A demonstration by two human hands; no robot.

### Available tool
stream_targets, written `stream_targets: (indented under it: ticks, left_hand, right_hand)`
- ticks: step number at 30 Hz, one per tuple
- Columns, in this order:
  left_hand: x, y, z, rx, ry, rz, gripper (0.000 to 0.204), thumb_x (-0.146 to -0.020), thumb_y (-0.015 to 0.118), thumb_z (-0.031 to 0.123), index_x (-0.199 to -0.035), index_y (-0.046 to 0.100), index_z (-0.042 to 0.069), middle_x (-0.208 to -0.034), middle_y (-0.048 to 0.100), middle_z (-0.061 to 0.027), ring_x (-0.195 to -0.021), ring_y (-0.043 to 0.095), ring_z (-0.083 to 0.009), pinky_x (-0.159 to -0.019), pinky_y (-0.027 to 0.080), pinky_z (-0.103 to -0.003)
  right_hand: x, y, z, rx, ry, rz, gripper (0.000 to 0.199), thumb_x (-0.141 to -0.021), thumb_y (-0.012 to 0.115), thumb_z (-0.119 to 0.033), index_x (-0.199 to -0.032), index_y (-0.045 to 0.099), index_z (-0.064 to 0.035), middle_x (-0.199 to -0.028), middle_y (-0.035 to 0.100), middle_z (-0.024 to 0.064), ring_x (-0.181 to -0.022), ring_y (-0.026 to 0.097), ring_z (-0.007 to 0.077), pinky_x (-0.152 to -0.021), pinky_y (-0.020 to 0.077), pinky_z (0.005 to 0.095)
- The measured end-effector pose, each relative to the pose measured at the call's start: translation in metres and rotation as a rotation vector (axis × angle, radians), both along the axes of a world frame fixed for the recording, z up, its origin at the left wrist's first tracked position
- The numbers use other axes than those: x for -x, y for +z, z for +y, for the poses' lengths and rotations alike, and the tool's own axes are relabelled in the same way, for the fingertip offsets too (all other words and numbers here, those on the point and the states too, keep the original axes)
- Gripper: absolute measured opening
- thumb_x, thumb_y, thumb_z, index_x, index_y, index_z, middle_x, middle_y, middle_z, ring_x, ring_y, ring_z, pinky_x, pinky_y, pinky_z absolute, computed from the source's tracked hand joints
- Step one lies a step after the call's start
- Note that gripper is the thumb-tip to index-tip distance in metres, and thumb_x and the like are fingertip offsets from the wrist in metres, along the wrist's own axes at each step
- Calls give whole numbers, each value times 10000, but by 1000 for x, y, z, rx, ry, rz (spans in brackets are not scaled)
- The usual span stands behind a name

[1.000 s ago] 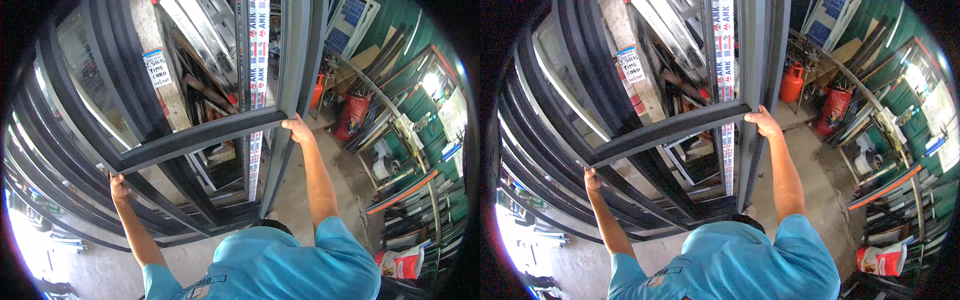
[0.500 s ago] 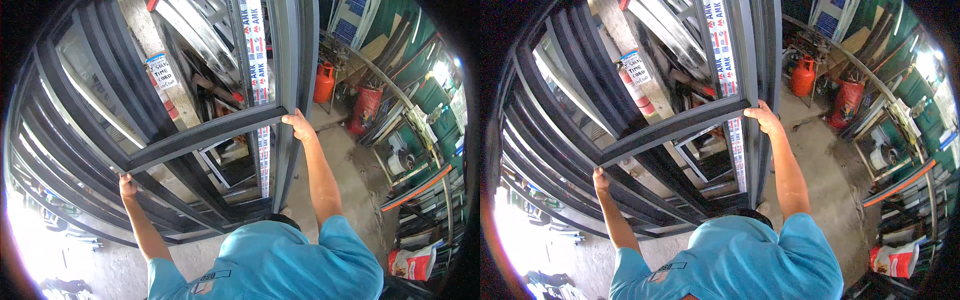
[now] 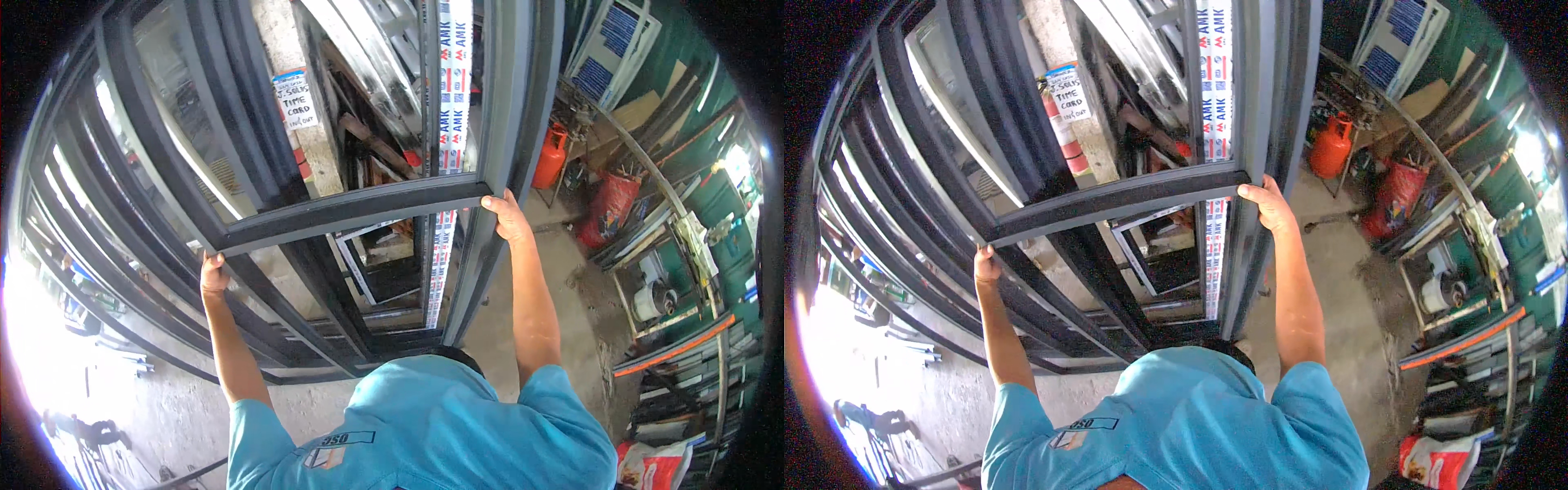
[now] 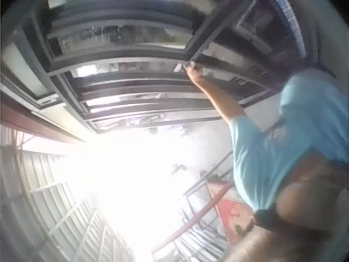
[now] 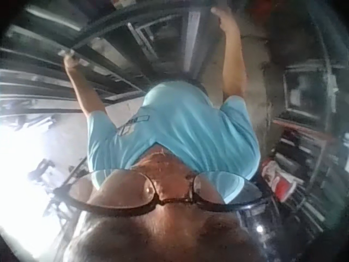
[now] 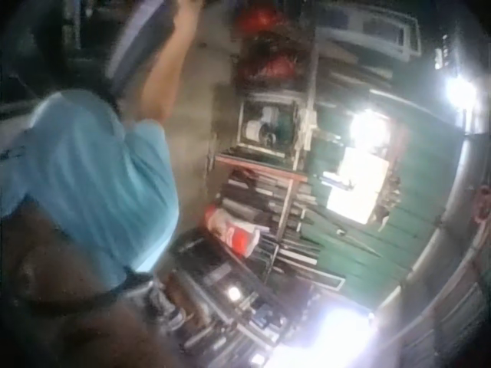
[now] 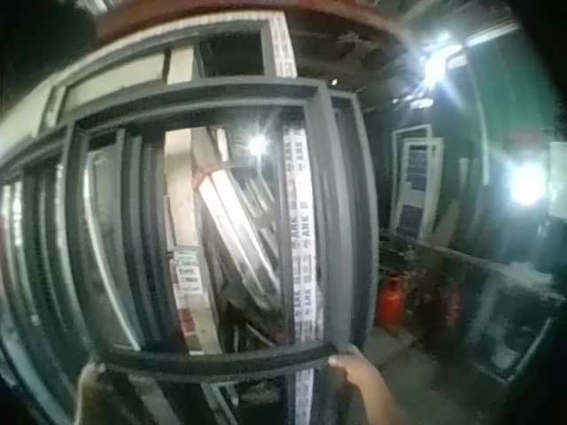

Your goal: The person uses a miter saw to cut a metal frame profile and then fits the cut piece into a larger window frame structure. They repeatedly adjust and align the frame components to ensure a proper fit within the assembly.

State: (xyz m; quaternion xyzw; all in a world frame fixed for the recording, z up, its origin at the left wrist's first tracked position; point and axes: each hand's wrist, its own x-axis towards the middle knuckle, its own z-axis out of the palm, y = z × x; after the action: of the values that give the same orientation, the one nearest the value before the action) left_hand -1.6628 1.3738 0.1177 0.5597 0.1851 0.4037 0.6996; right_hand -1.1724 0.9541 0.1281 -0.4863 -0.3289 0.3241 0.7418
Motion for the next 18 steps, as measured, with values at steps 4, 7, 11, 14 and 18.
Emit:
stream_targets:
  ticks: [4, 7, 11, 14, 18]
  left_hand:
    - [27, -18, 32, -40, -15, -39, 616, -680, 728, 213, -1251, 588, 27, -1133, 670, -65, -1064, 627, -238, -945, 475, -367]
    - [22, -16, 31, -89, -15, 13, 636, -663, 740, 246, -1240, 596, 21, -1136, 672, -65, -1061, 628, -230, -948, 467, -356]
    - [28, -10, 20, 34, 58, 94, 647, -651, 749, 236, -1232, 596, -4, -1114, 672, -74, -1032, 625, -209, -940, 452, -329]
    - [19, 4, 0, 32, 141, 166, 650, -649, 761, 240, -1228, 600, -7, -1101, 664, -70, -1039, 602, -192, -936, 433, -311]
    - [12, -1, 8, -100, 43, 39, 590, -678, 759, 216, -1210, 611, 9, -1045, 655, -45, -1010, 587, -174, -894, 428, -314]
  right_hand:
    - [4, -2, 10, -20, 64, 22, 410, -761, 783, -210, -1083, 650, 7, -948, 714, 92, -887, 670, 184, -841, 519, 324]
    - [8, 2, 11, -51, 3, -9, 376, -769, 771, -190, -1071, 656, 4, -922, 708, 69, -868, 665, 178, -826, 516, 323]
    - [17, -2, 10, -2, -230, -9, 528, -791, 750, -104, -1262, 551, 29, -1121, 654, 90, -999, 622, 185, -901, 486, 333]
    - [36, 9, 0, -17, -374, -164, 691, -816, 756, -87, -1398, 408, 48, -1307, 537, 163, -1174, 540, 226, -1037, 412, 364]
    - [76, 30, -2, -196, -746, -675, 636, -880, 717, -146, -1398, 407, 55, -1411, 437, 198, -1265, 477, 283, -1099, 362, 406]
